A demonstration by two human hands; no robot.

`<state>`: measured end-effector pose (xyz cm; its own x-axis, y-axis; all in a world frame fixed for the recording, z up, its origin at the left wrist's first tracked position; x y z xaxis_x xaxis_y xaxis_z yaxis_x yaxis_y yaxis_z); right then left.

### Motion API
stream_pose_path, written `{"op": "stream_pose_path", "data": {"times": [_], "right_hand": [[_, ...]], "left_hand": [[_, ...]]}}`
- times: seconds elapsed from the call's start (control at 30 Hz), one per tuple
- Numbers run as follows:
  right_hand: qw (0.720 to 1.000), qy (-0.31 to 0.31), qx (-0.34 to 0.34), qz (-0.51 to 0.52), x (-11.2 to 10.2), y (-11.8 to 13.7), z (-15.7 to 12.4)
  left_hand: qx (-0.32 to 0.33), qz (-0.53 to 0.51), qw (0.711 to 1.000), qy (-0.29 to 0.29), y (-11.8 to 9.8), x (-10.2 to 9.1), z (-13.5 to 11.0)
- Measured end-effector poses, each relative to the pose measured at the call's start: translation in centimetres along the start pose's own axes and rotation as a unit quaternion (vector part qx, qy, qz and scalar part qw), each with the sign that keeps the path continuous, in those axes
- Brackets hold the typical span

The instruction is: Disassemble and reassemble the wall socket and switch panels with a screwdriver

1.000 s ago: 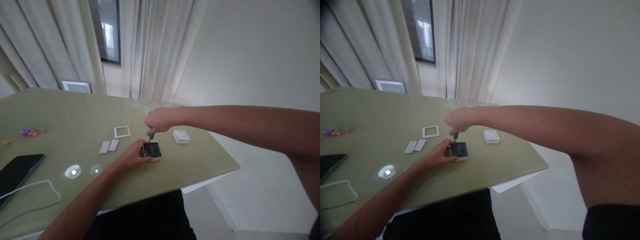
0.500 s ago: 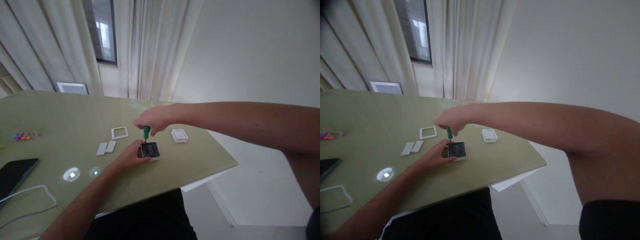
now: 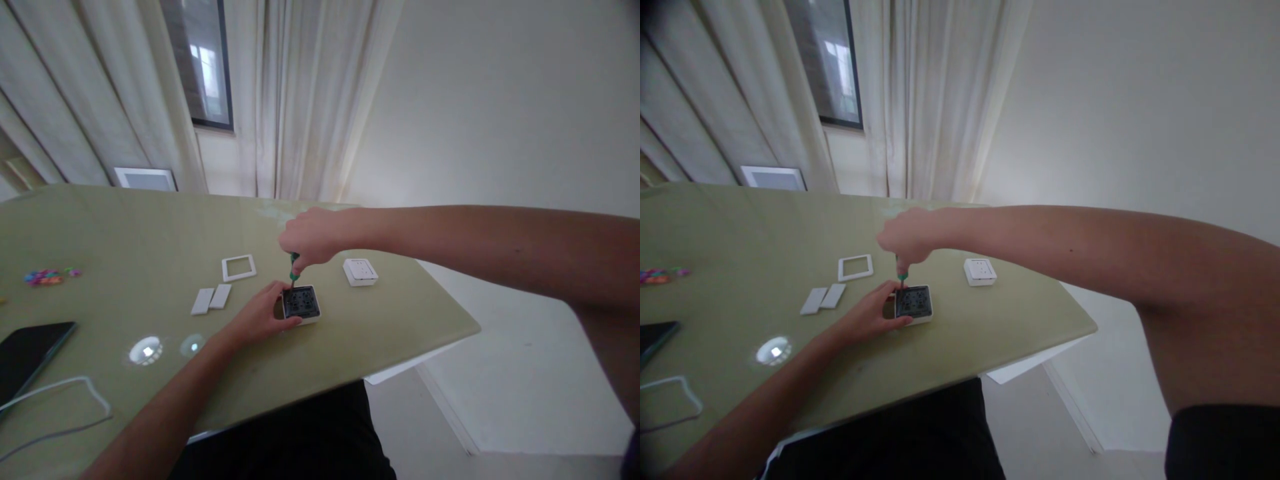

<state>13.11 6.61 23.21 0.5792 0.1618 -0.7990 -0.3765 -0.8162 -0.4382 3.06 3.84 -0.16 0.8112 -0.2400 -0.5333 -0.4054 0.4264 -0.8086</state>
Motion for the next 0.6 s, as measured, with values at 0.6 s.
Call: {"op": "stream_pose_path", "data": {"times": [0.6], "right_hand": [[0.996,-0.017,-0.061,0.056,1.0,0.0,-0.5]], "left_hand": [[-0.003,0.019,1.000,-0.004,-0.6,-0.3,-0.1]]}}
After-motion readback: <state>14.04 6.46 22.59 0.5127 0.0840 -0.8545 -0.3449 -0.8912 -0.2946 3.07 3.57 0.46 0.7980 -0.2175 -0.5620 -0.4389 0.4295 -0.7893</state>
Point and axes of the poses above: each hand's wrist, its own z-axis towards the middle knuckle, its own x-axis out of the palm, y = z × x, the point moved 4 cm from there along z, towards the middle knuckle, and after that the axes turned 4 degrees about -z, right-handed, at the moved point
